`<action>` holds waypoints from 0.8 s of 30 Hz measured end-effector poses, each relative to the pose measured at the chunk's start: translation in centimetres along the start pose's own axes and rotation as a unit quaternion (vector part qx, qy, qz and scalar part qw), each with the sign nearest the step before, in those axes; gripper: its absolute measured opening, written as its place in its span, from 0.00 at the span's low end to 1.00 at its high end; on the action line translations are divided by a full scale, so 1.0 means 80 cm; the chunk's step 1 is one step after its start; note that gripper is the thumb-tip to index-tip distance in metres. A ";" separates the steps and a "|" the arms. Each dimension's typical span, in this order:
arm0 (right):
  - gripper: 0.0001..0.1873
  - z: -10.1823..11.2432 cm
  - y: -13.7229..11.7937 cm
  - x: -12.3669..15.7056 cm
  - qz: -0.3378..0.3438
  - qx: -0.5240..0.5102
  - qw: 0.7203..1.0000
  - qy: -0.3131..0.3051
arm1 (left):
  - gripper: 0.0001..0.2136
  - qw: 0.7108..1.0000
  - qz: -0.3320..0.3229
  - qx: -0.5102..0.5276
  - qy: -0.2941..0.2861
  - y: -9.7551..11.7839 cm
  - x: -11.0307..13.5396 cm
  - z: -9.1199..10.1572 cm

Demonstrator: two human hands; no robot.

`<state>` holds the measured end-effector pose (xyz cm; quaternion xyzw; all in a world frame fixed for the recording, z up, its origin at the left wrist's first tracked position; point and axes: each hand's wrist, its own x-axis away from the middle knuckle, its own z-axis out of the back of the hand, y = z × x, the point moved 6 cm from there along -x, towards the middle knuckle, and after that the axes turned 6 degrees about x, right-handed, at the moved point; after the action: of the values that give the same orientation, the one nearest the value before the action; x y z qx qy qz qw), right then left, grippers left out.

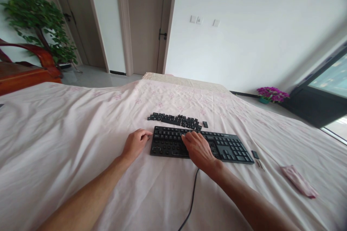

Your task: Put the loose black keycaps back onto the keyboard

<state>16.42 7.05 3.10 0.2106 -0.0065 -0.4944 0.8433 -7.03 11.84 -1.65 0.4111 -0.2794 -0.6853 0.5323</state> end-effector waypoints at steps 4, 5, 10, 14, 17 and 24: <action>0.23 0.000 -0.008 0.008 -0.011 -0.001 1.000 -0.015 | 0.14 1.000 0.001 -0.002 -0.002 0.001 0.001 0.000; 0.24 0.000 -0.008 0.009 -0.012 -0.002 1.000 -0.017 | 0.14 1.000 0.001 -0.002 -0.002 0.001 0.001 0.000; 0.26 -0.002 0.025 -0.002 -0.020 -0.085 0.996 -0.025 | 0.15 1.000 -0.001 -0.004 -0.005 0.001 0.000 -0.001; 0.22 -0.009 0.086 -0.041 -0.117 -0.155 0.981 0.016 | 0.14 1.000 -0.001 0.000 -0.006 0.000 -0.002 -0.002; 0.17 -0.029 0.115 -0.084 -0.172 -0.155 0.973 -0.009 | 0.14 1.000 0.001 0.000 -0.007 -0.001 -0.002 -0.002; 0.16 -0.071 0.130 -0.160 -0.232 -0.115 0.963 -0.071 | 0.14 1.000 0.008 0.012 -0.005 0.001 -0.002 -0.001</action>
<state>19.79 24.13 4.20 0.0718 0.0396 -0.6878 0.7213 -6.88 12.00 -1.59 0.4114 -0.2934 -0.6798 0.5316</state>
